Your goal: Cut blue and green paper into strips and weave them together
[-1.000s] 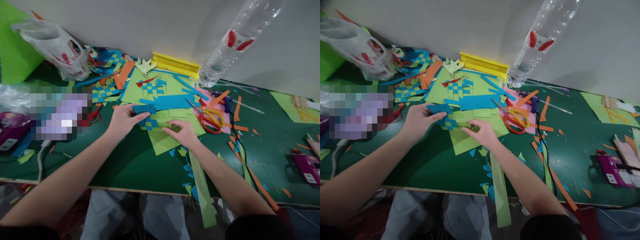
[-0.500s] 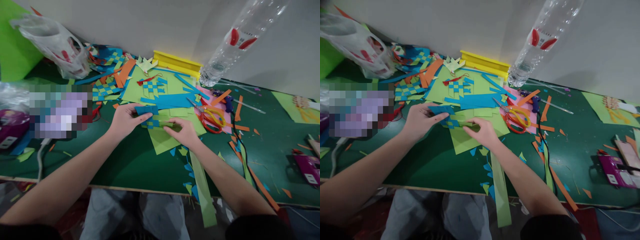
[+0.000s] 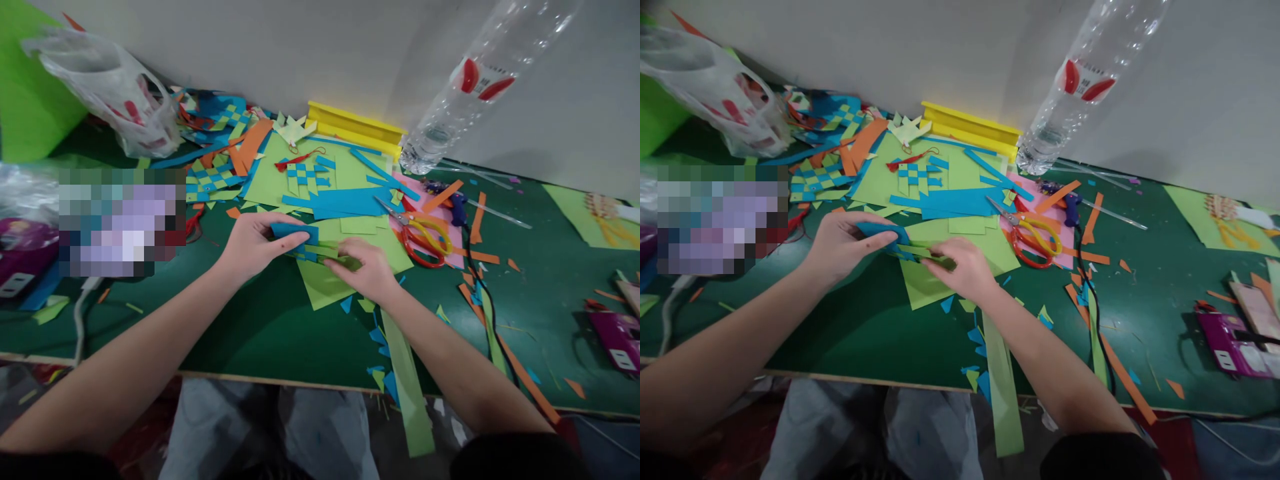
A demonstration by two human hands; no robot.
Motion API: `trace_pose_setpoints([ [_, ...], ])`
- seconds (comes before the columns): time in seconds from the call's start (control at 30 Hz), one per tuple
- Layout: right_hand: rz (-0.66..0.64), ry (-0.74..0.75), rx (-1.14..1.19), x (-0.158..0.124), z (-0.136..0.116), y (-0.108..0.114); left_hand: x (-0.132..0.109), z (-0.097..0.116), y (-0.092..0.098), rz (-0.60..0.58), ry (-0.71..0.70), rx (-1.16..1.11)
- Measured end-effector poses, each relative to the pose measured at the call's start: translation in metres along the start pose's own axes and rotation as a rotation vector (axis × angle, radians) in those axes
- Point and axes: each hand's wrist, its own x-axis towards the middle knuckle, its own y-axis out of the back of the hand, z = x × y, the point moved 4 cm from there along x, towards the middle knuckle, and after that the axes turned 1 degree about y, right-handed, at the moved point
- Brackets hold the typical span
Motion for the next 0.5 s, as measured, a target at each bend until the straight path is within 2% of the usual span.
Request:
trace_pose_setpoints([
  [0.37, -0.050, 0.178, -0.094, 0.001, -0.009, -0.001, -0.003, 0.008, 0.001, 0.046, -0.040, -0.003],
  [0.5, 0.035, 0.158, -0.050, 0.000, -0.017, 0.007, -0.005, 0.010, 0.000, 0.054, -0.025, 0.014],
])
